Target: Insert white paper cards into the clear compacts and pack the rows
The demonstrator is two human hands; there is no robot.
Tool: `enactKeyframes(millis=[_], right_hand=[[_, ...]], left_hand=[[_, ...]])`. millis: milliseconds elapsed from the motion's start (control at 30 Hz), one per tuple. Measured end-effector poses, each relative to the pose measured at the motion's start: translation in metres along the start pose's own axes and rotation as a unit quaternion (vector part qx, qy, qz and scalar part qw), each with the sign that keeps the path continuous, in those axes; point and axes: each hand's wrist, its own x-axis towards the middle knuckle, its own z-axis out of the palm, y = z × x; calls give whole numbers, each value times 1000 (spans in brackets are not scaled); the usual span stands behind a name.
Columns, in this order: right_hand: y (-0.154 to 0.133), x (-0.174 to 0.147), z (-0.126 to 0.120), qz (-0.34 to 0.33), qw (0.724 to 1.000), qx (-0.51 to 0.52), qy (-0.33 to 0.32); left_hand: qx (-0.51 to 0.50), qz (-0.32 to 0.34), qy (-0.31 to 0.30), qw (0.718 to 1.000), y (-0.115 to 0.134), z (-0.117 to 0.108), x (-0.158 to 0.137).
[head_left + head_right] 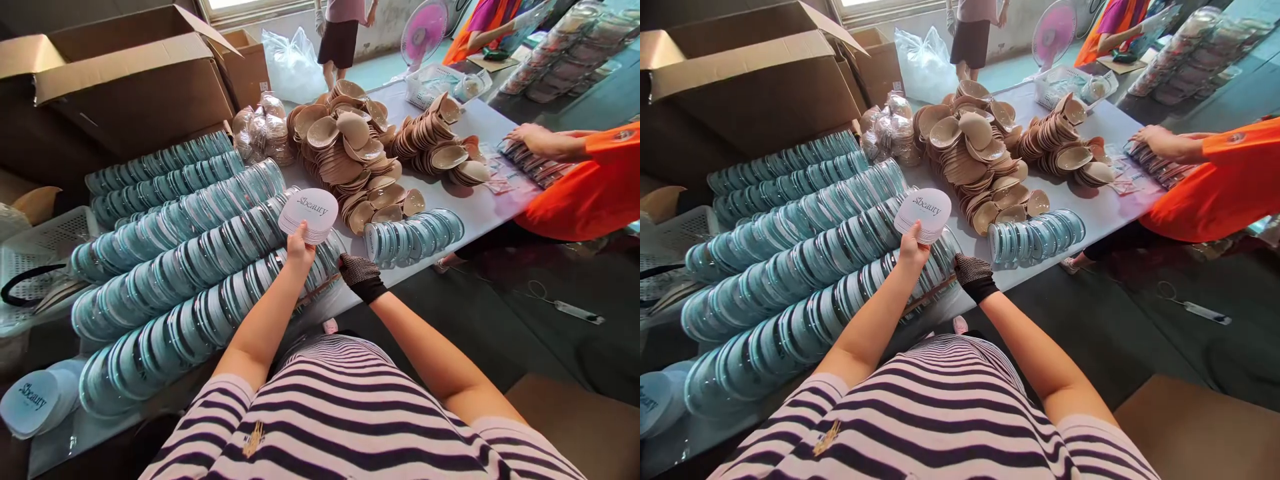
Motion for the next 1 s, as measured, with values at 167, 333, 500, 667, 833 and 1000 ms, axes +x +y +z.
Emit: enactKeyframes(millis=[167, 333, 500, 667, 833, 1000], right_hand=[[12, 7, -1, -18, 990, 130, -49], [5, 1, -3, 17, 993, 111, -44], [6, 4, -9, 2, 903, 376, -208], [2, 20, -3, 63, 823, 451, -339], [9, 26, 0, 56, 784, 470, -402], [12, 8, -34, 0, 924, 288, -250]], left_hand=[[-4, 0, -3, 1000, 0, 0, -2], [-3, 12, -3, 1000, -2, 1, -3], [10, 38, 4, 999, -7, 3, -5], [19, 63, 18, 998, -14, 0, -5], [24, 80, 24, 996, -17, -2, -6], [30, 103, 33, 994, -19, 5, -6]])
